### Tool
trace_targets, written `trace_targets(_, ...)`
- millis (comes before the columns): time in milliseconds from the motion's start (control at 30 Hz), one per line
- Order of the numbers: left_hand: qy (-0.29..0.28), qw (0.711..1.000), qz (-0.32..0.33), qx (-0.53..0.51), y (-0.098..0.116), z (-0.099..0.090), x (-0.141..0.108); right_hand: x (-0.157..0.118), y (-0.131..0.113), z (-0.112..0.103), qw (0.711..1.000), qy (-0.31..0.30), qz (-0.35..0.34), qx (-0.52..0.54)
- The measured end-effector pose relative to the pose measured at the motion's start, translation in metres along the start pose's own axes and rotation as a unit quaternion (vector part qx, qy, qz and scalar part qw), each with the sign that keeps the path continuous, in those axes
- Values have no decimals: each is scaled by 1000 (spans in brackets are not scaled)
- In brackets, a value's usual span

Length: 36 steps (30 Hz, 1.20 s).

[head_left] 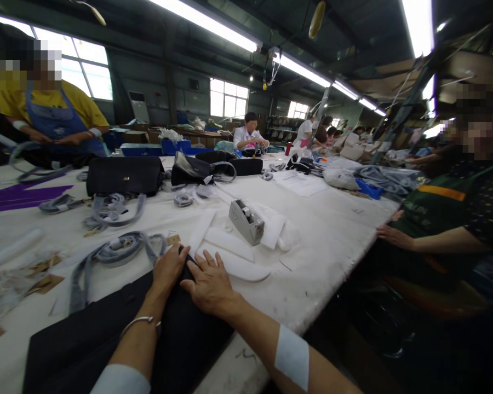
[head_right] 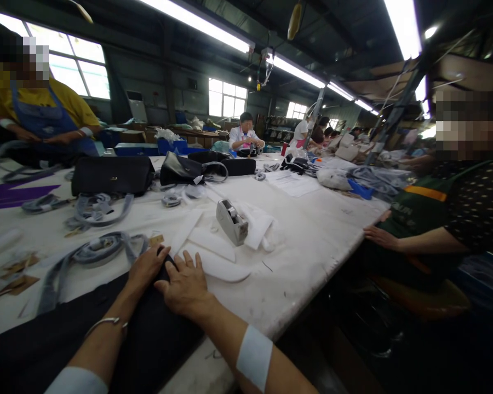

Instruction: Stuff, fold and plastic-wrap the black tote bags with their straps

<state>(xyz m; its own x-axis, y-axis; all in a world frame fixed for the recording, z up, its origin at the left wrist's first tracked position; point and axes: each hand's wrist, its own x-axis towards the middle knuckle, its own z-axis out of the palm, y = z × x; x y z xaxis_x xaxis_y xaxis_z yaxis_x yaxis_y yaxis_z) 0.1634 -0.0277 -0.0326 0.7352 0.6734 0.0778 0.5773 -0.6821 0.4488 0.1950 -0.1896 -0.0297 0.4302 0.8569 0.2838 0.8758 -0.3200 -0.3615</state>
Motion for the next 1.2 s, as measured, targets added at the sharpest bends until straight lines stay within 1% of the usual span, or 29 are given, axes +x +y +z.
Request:
trace_targets(33,17,1000,4,-8,0,0,1,1,1,-1,1000,-16,-1,-4)
trace_targets(100,76,997,24,-20,2,-3,1,2,1,-4,999,-43,4,-5)
trace_targets(167,135,989,46,-22,6,-13,-2,4,1,-5,998,-62,11,-4)
trace_targets(200,150,987,55,-21,9,-20,-5,5,2,-5,998,-67,15,-3)
trace_targets(233,151,986,66,-20,12,-28,-10,5,2,-5,997,-71,17,-1)
trace_targets(300,130,986,106,-12,14,-41,-26,6,3,-3,997,-72,20,0)
trace_targets(367,106,980,167,23,10,-46,-48,5,4,-1,998,-66,21,2)
trace_targets(433,90,970,209,81,0,-40,-75,4,3,2,998,-56,23,7)
trace_targets(467,77,967,215,111,-6,-33,-87,3,2,3,999,-47,24,12)
trace_targets(533,42,965,209,155,-16,-19,-108,1,0,4,999,-17,24,32)
trace_targets(600,19,962,203,180,-21,-9,-119,1,1,1,996,14,34,84)
trace_targets(700,14,964,195,182,-19,-8,-122,4,17,-10,984,34,76,160)
trace_targets(800,12,969,189,157,-14,-13,-120,6,48,-29,981,39,120,147)
trace_targets(867,15,974,177,139,-13,-15,-120,2,69,-42,983,21,135,122)
trace_targets(933,17,979,161,123,-12,-14,-120,-5,85,-51,986,-20,135,98)
trace_targets(1000,17,983,150,107,-11,-14,-120,-11,92,-54,987,-61,131,76)
trace_targets(1067,20,985,145,90,-10,-15,-120,-14,92,-54,986,-88,129,61)
trace_targets(1200,34,988,141,44,-8,-20,-122,-10,87,-56,981,-108,142,71)
